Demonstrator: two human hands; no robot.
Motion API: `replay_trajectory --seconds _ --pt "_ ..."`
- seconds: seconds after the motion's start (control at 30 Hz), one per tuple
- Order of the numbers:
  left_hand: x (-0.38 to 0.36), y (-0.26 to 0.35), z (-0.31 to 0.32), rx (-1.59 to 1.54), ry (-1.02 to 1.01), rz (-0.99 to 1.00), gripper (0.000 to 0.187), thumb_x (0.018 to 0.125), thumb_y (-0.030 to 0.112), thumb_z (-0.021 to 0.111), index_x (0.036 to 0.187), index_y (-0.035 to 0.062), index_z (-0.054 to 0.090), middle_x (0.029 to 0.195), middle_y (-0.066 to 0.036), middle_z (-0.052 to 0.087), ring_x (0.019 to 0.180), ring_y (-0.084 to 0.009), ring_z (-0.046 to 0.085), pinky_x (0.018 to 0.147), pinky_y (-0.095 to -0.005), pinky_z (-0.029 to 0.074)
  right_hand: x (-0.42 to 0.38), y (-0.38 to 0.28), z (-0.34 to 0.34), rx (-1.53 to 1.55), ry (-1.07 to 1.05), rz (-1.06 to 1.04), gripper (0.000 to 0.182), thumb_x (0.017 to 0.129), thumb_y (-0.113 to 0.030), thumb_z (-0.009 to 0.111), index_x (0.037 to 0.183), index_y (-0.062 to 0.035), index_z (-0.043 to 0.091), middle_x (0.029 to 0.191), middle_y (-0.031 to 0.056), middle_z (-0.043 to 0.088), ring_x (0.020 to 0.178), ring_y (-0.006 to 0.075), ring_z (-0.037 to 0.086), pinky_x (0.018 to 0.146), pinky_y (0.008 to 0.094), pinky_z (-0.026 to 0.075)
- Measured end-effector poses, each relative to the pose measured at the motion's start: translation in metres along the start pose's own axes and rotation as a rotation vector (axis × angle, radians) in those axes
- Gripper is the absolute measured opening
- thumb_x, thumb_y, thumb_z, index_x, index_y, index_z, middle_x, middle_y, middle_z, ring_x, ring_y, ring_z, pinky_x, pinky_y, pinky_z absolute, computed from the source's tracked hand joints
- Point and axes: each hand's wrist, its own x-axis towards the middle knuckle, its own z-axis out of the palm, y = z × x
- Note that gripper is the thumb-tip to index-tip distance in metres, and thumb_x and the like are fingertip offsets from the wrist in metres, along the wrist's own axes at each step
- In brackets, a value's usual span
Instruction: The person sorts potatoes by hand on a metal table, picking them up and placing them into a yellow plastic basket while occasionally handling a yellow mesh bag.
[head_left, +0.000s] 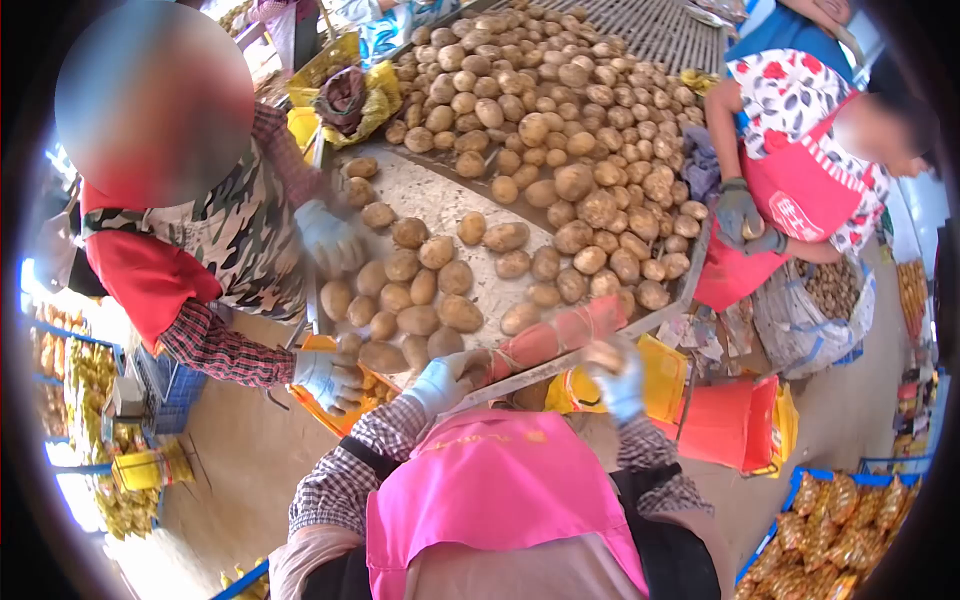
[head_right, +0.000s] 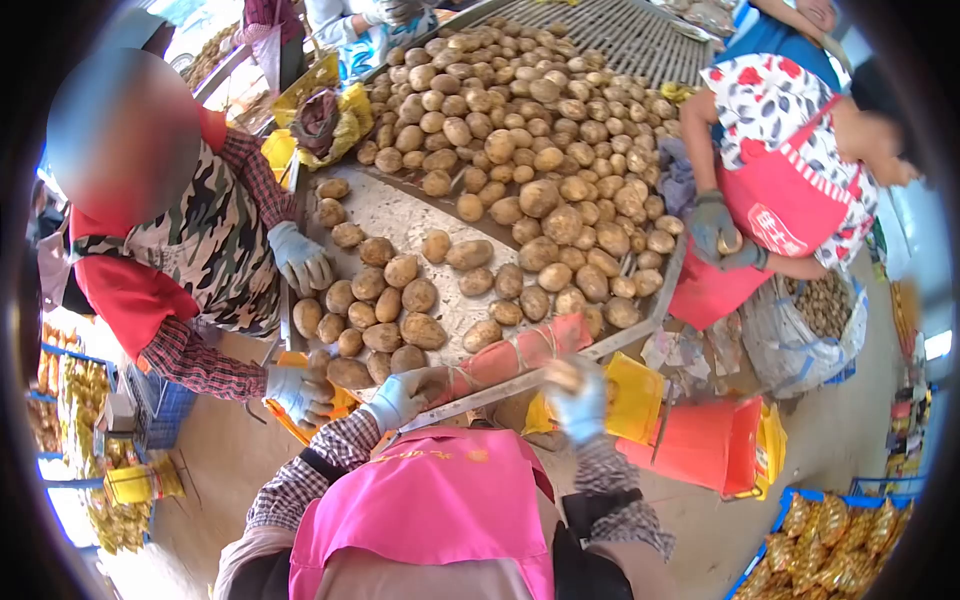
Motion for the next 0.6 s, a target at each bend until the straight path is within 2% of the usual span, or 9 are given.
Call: replay_trajectory --seconds 0.03,0.07,0.13,0.17,0.23,0.3,0.4,0.43,0.6 --pt "-0.007 -0.004 -0.001 0.169 0.121 0.052 0.033 0.089 0.005 0.055 0.121 0.0079 0.058 0.111 -0.013 0.065 0.106 -0.0233 0.062 0.09 -0.0328 0.048 0.014 0.045 -0.044 0.597 0.173 0.281 0.023 0.09 -0.021 0.052 0.104 -0.0036 0.058 0.097 0.0139 0.064 0.086 0.0236 0.064 0.071 0.0342 0.055" --pt "-0.013 -0.012 -0.001 0.215 0.231 0.103 0.026 0.087 0.007 0.057 0.112 0.0075 0.063 0.104 -0.015 0.066 0.098 -0.0292 0.063 0.085 -0.0359 0.049 0.022 0.114 -0.104 0.313 0.156 0.02 0.026 0.088 -0.021 0.056 0.106 -0.0028 0.058 0.101 0.0137 0.063 0.09 0.0225 0.064 0.072 0.0341 0.054" --pt "-0.025 -0.022 -0.006 0.292 0.315 0.056 0.026 0.087 0.011 0.058 0.112 0.0078 0.062 0.101 -0.016 0.066 0.098 -0.031 0.063 0.086 -0.0381 0.048 0.018 0.119 -0.159 -0.01 0.252 0.395 0.031 0.083 -0.02 0.061 0.109 -0.0023 0.059 0.106 0.0163 0.062 0.097 0.0267 0.061 0.081 0.0398 0.051" --pt "-0.031 -0.028 -0.009 0.372 0.398 0.011 0.027 0.086 0.015 0.058 0.113 0.008 0.061 0.098 -0.016 0.066 0.097 -0.0327 0.062 0.086 -0.0403 0.047 0.022 0.113 -0.161 -0.014 0.241 0.396 0.031 0.083 -0.02 0.061 0.109 -0.0023 0.059 0.106 0.0163 0.062 0.097 0.0267 0.061 0.081 0.0398 0.051" --pt "-0.04 -0.042 -0.016 0.419 0.479 -0.017 0.033 0.082 0.019 0.065 0.113 0.009 0.061 0.107 -0.017 0.063 0.1 -0.0359 0.059 0.086 -0.0437 0.047 0.039 0.079 -0.155 -1.105 0.376 0.423 0.032 0.08 -0.016 0.063 0.11 -0.0038 0.061 0.109 0.0197 0.059 0.101 0.0334 0.058 0.085 0.0431 0.048" --pt "-0.046 -0.047 -0.021 0.755 0.628 -0.023 0.044 0.077 0.026 0.069 0.118 0.0119 0.058 0.12 -0.017 0.056 0.11 -0.037 0.052 0.092 -0.0467 0.042 0.055 0.035 -0.104 -1.207 0.503 -0.188 0.028 0.078 -0.012 0.062 0.106 -0.0071 0.064 0.108 0.021 0.058 0.1 0.0369 0.057 0.088 0.0437 0.047" --pt "-0.037 -0.049 -0.027 0.73 0.659 -0.124 0.057 0.069 0.032 0.073 0.121 0.0137 0.056 0.124 -0.017 0.052 0.114 -0.0378 0.049 0.095 -0.0484 0.04 0.093 -0.03 0.005 -0.85 0.18 -0.439 0.028 0.074 -0.013 0.065 0.102 -0.0087 0.066 0.111 0.02 0.058 0.106 0.0347 0.055 0.092 0.0453 0.043" --pt "-0.035 -0.047 -0.028 0.748 0.69 -0.173 0.059 0.067 0.032 0.073 0.121 0.0139 0.055 0.121 -0.017 0.054 0.113 -0.0382 0.05 0.094 -0.0484 0.04 0.103 -0.045 0.035 -0.935 -0.012 -0.575 0.03 0.073 -0.016 0.065 0.103 -0.0094 0.066 0.112 0.0193 0.058 0.108 0.0344 0.054 0.092 0.0456 0.043" --pt "-0.035 -0.056 -0.05 0.59 0.866 -0.348 0.047 0.066 0.021 0.072 0.11 0.0114 0.059 0.119 -0.017 0.055 0.106 -0.0379 0.054 0.088 -0.0439 0.047 0.116 -0.058 0.158 -1.345 -0.526 -0.584 0.05 0.072 -0.031 0.07 0.118 -0.0124 0.059 0.129 0.0179 0.048 0.123 0.0327 0.045 0.101 0.0442 0.039"
